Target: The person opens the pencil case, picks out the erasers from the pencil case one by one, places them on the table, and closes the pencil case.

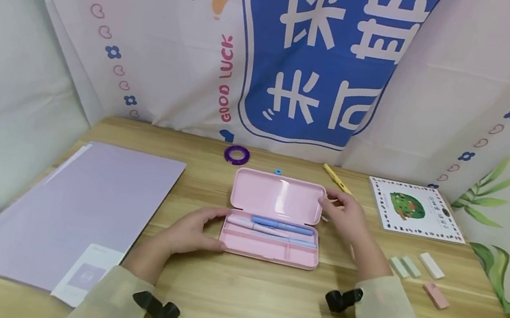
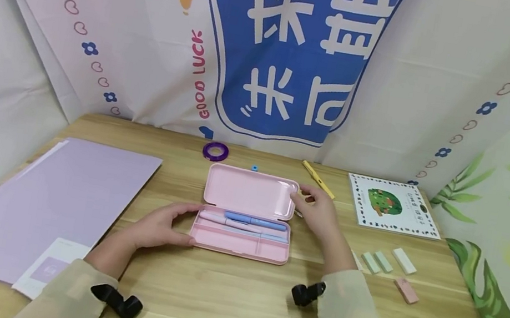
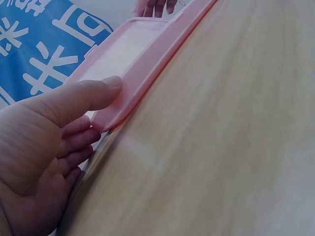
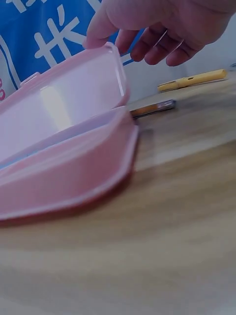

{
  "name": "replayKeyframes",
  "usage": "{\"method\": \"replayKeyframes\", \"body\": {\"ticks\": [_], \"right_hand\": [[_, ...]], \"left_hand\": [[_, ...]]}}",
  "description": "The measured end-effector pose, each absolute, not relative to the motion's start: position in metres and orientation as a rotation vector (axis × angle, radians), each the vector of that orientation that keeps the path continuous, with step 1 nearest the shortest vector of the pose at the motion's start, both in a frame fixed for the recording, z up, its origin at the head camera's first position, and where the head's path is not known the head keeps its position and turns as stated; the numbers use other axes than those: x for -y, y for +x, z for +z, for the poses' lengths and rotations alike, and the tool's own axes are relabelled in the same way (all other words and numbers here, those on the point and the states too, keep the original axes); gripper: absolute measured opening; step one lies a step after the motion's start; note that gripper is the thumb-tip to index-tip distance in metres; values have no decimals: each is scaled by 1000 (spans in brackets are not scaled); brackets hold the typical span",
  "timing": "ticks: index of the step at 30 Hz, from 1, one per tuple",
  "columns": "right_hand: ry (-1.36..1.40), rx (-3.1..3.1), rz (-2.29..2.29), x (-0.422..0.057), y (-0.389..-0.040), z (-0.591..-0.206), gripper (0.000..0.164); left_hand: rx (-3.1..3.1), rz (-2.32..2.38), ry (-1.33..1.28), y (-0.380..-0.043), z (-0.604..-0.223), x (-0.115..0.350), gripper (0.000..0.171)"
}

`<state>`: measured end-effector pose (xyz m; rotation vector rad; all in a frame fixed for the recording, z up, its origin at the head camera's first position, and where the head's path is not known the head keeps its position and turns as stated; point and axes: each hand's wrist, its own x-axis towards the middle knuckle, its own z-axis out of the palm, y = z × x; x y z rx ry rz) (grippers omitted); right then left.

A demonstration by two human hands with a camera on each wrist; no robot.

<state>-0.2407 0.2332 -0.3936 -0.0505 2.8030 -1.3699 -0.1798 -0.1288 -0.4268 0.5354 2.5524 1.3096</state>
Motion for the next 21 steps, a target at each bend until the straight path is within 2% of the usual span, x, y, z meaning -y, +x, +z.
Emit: {"method": "replayKeyframes", "body": {"ticks": [4, 8, 12, 21], "right_hand": [[-7, -2818, -1409, -226, -252, -392, 51], [31, -2827, -1465, -226, -247, -388, 48], [-52, -2805, -1508, -232, -231, -383, 44], [-338, -2747, -1513, -244, -175, -388, 25]], "left_hand": [[-2549, 1315, 523, -180, -426, 128, 79], [-2540, 1311, 491, -180, -425, 127, 79], [-2533, 1304, 448, -180, -423, 126, 81], [-2532, 1322, 461, -180, -426, 125, 85]]}}
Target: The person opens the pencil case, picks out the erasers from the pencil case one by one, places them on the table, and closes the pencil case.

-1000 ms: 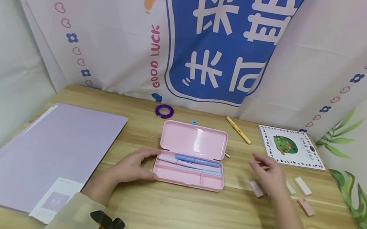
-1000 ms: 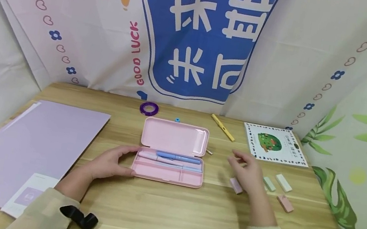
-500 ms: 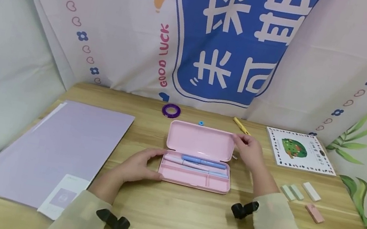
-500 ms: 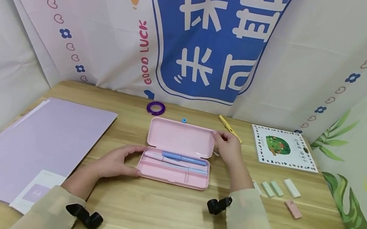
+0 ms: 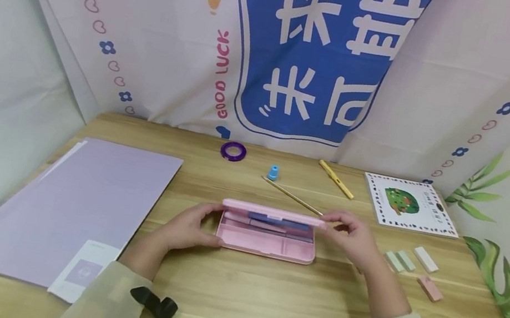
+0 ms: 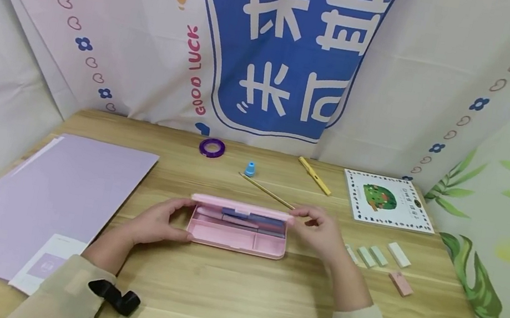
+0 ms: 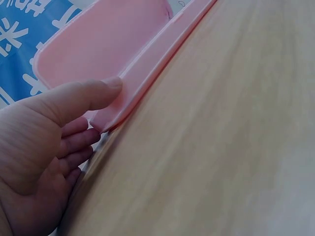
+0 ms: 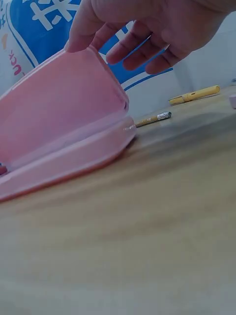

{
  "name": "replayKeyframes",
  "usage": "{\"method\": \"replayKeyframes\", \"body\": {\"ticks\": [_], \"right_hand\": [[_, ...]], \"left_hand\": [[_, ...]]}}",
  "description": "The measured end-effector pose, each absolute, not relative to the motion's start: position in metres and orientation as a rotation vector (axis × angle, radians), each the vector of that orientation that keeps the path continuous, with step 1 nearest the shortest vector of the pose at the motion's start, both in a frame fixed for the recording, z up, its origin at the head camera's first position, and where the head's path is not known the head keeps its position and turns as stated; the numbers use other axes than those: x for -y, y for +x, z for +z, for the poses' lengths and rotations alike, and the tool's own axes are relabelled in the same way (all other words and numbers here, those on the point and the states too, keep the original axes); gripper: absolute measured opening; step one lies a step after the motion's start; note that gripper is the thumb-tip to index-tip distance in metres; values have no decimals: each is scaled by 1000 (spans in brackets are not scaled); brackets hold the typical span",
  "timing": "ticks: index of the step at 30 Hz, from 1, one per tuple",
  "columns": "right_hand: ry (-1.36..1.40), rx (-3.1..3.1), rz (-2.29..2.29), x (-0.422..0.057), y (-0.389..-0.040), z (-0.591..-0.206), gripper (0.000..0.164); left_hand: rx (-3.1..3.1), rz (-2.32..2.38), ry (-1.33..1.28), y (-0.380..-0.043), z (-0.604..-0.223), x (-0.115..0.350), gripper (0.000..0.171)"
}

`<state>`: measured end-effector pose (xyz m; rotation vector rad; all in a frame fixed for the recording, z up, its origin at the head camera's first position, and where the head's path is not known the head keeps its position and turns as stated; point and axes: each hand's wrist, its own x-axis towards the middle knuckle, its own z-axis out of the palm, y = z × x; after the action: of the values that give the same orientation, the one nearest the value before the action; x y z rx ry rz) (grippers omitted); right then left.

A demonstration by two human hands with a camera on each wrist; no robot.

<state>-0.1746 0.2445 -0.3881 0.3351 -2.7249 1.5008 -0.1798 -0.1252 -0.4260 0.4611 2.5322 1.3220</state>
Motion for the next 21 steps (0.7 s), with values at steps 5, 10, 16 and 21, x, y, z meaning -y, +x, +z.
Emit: {"method": "replayKeyframes", "body": {"ticks": [5, 10, 16, 21], "right_hand": [[362, 2774, 1448, -243, -158, -400, 21], [336, 2773, 1449, -237, -155, -412, 15], [357, 2781, 1525, -229, -158, -424, 40], [373, 2879, 1561, -226, -158, -426, 71]], "left_hand": [[-2526, 1375, 478, -181, -428, 128, 93], [-2519, 1378, 471, -181, -428, 129, 93], [-2541, 1340, 471, -179, -429, 130, 78], [-2542, 1324, 471, -178, -428, 130, 78]]}}
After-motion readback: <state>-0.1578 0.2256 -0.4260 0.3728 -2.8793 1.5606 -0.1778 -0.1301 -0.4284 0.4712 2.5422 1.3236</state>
